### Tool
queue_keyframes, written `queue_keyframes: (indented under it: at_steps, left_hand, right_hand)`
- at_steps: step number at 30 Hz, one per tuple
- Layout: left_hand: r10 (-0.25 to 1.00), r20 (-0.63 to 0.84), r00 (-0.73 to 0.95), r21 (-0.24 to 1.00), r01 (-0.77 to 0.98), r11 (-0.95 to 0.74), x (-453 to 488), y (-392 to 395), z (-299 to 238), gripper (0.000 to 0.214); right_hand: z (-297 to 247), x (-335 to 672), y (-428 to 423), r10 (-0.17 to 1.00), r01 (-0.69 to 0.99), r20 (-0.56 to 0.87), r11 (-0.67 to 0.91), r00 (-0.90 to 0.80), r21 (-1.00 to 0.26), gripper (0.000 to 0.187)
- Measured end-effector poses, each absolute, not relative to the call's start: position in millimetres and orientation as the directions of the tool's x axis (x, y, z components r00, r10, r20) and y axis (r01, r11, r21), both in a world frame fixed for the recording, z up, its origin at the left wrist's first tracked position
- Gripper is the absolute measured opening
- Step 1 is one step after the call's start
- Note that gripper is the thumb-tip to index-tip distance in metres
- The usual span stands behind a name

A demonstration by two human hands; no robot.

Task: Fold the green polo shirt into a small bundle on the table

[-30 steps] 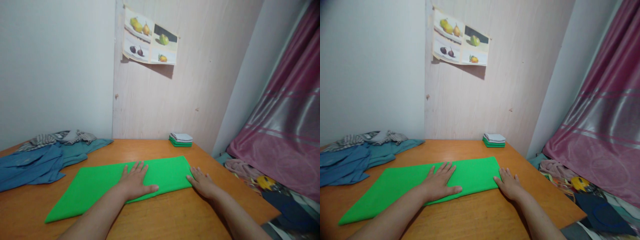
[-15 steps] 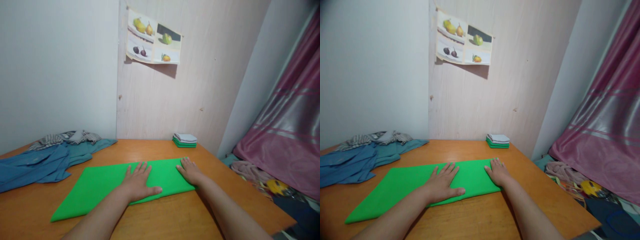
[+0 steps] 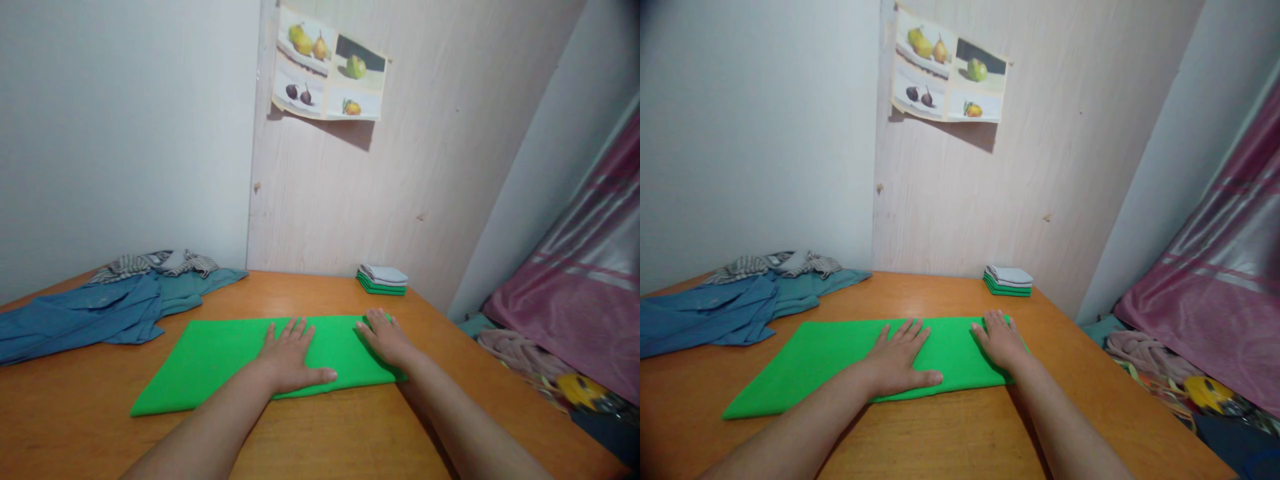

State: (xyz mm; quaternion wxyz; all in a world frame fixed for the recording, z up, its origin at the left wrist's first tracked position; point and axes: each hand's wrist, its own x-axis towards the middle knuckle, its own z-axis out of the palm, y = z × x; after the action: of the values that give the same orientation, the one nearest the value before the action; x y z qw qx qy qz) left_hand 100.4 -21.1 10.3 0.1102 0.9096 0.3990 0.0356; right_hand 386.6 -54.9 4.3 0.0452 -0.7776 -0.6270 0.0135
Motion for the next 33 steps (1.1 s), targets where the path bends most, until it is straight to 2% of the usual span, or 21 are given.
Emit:
queue_keyframes:
  at_steps: [3, 7, 16, 23, 33]
  left_hand:
    - [0.734, -0.024, 0.679, 0.236, 0.717, -0.656, 100.2, -22.0, 11.1, 0.116]
    - [0.734, -0.020, 0.678, 0.238, 0.717, -0.655, 100.6, -23.2, 11.1, 0.110]
    - [0.736, -0.018, 0.677, 0.262, 0.714, -0.650, 101.1, -26.2, 13.4, 0.120]
    - [0.734, -0.023, 0.679, 0.270, 0.711, -0.649, 100.9, -27.0, 13.9, 0.119]
    - [0.734, -0.018, 0.679, 0.292, 0.706, -0.645, 100.7, -26.2, 12.6, 0.118]
  right_hand:
    - [3.1, 372.9, -53.2, 0.990, 0.984, 0.022, -0.138, 0.141, -0.112, 0.087]
    - [-4.5, 369.7, -53.6, 0.985, 0.979, -0.056, -0.168, 0.162, -0.114, 0.086]
    - [4.3, 360.1, -47.9, 0.983, 0.980, -0.059, -0.180, 0.175, -0.090, 0.085]
    - [10.0, 313.8, -36.2, 1.000, 0.978, 0.008, 0.001, 0.000, -0.206, 0.077]
    - [-7.0, 306.5, -36.8, 1.000, 0.993, -0.016, -0.004, 0.003, -0.122, 0.078]
